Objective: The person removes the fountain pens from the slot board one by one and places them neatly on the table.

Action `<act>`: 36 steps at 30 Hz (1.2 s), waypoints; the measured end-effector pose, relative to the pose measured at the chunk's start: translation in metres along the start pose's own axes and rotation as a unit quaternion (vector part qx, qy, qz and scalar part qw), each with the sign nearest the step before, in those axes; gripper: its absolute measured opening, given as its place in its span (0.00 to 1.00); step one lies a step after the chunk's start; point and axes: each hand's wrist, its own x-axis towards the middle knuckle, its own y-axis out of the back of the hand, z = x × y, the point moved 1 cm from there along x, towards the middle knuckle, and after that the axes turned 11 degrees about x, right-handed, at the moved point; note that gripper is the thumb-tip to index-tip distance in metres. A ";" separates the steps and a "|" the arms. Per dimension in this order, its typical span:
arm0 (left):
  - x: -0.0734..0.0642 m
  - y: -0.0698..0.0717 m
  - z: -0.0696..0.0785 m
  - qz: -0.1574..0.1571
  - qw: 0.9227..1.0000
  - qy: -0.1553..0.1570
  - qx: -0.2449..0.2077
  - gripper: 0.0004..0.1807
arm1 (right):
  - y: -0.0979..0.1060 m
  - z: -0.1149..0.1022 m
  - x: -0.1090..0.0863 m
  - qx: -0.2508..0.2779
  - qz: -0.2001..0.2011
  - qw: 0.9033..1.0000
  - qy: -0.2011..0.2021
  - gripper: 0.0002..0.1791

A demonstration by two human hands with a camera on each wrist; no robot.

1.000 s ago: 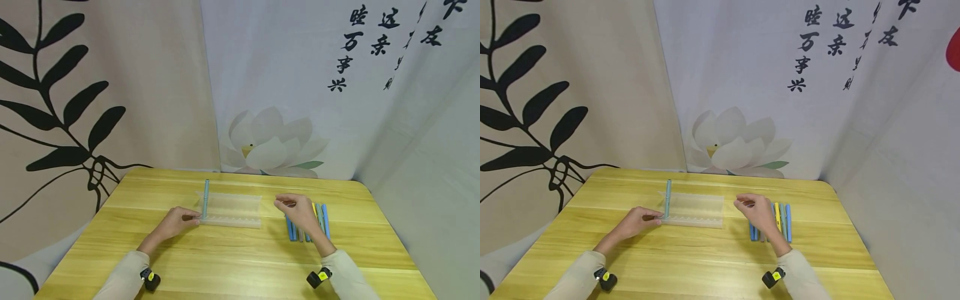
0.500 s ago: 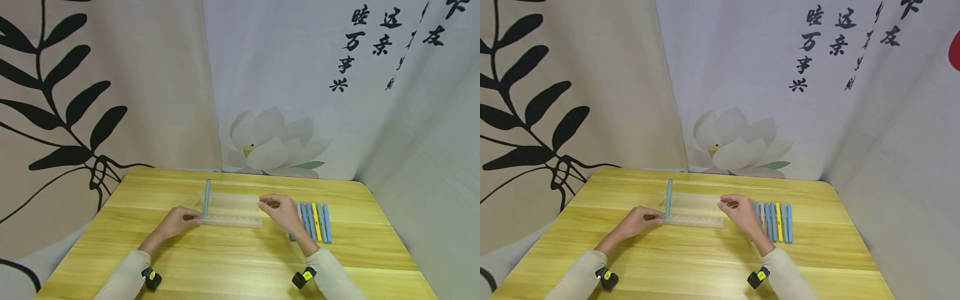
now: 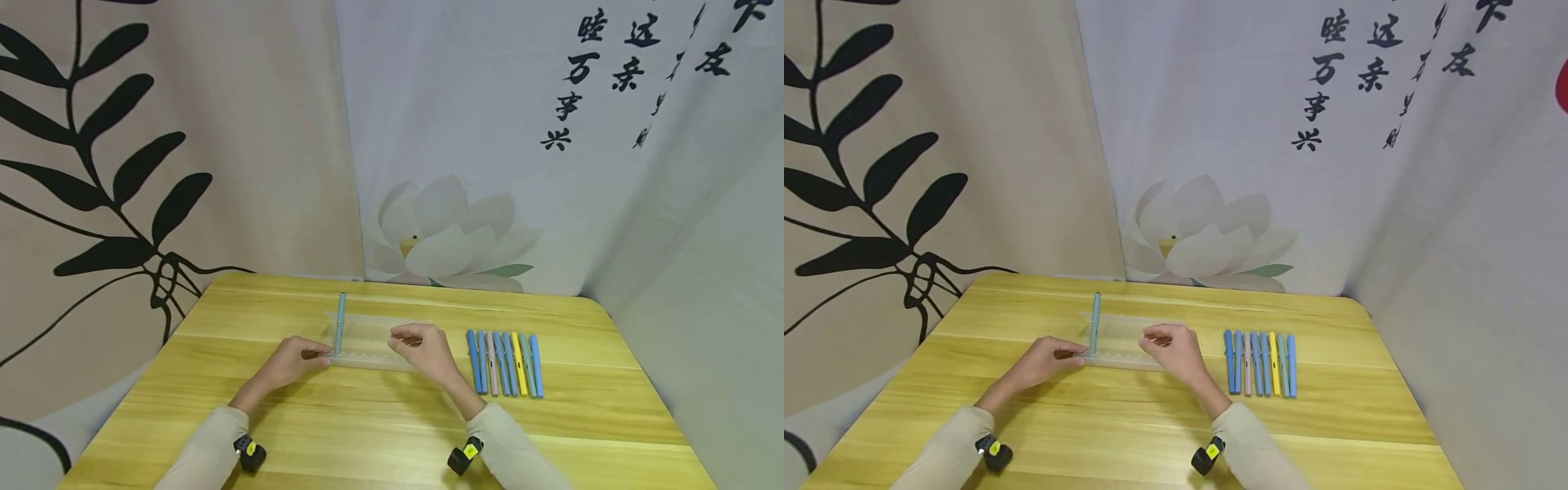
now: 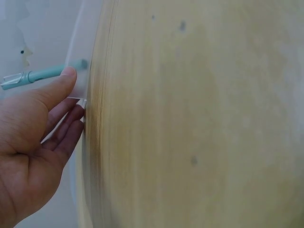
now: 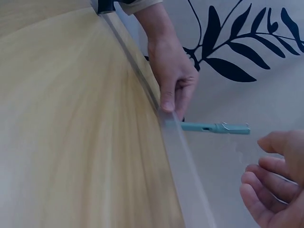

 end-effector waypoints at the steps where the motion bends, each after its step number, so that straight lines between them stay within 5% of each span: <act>1: 0.000 0.000 0.000 0.000 1.000 0.000 0.000 0.17 | -0.004 0.001 0.001 0.000 -0.003 1.000 0.001 0.12; 36: 0.001 0.002 0.001 0.008 1.000 -0.017 0.017 0.16 | -0.083 0.016 0.040 0.029 -0.008 0.999 -0.024 0.16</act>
